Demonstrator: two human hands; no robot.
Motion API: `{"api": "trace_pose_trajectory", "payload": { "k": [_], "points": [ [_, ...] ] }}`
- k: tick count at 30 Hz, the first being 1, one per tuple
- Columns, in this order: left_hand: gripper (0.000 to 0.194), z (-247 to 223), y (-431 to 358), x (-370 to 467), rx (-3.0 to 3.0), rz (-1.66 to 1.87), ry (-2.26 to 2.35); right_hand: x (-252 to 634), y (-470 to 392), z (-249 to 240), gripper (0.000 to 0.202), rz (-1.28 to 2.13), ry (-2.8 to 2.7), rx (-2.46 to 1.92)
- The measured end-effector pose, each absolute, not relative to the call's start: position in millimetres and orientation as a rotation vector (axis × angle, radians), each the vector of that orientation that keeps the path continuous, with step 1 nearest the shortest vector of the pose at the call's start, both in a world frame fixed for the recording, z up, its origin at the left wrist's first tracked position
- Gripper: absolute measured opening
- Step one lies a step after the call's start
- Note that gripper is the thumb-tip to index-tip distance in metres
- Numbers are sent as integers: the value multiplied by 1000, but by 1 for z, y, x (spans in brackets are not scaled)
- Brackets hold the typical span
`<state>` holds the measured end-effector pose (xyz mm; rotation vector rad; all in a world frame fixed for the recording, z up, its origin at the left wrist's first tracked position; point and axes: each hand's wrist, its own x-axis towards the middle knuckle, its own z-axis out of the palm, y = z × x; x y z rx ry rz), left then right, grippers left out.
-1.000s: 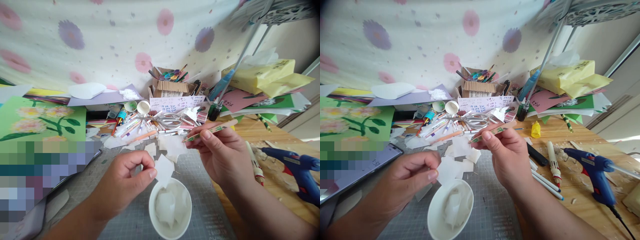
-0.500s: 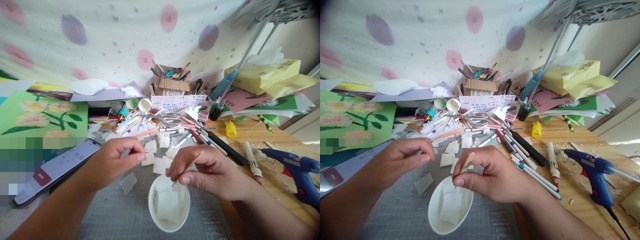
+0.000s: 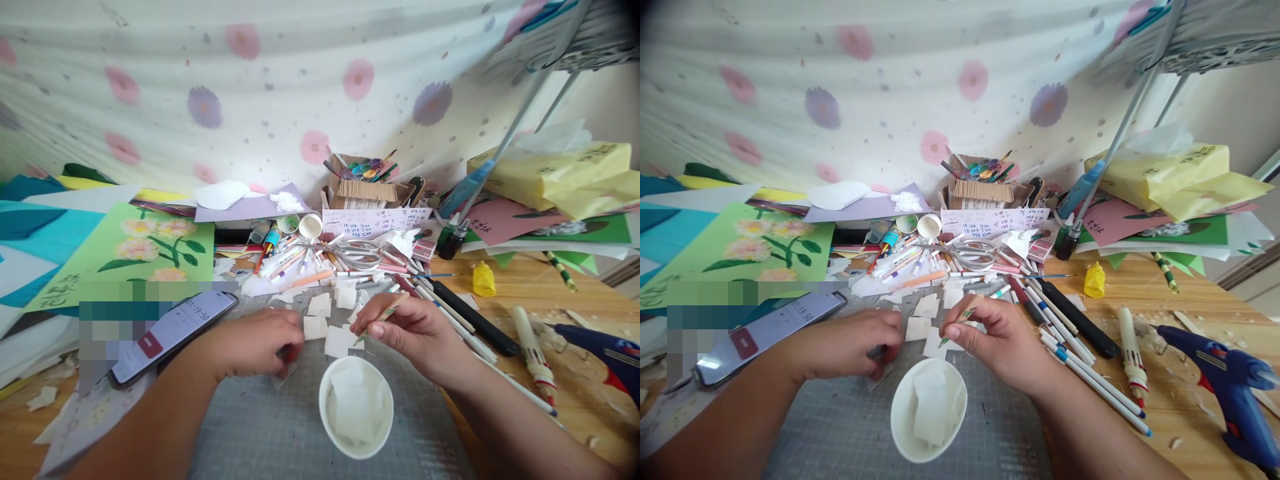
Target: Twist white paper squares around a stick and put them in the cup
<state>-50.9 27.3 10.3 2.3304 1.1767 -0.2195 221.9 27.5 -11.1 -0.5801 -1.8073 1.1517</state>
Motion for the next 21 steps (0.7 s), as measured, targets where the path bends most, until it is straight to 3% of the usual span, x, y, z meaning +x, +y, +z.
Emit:
{"api": "trace_pose_trajectory", "payload": {
  "k": [8,13,21],
  "points": [
    [21,10,32,-58,2317,-184,1030,222,33,-15,25,1159,-1783,-588],
    [44,15,28,-56,2308,-143,988,223,32,-12,22,1187,-1778,-571],
    [23,8,32,-53,2201,39,952,222,28,-9,22,1204,-1782,-550]
  ]
}}
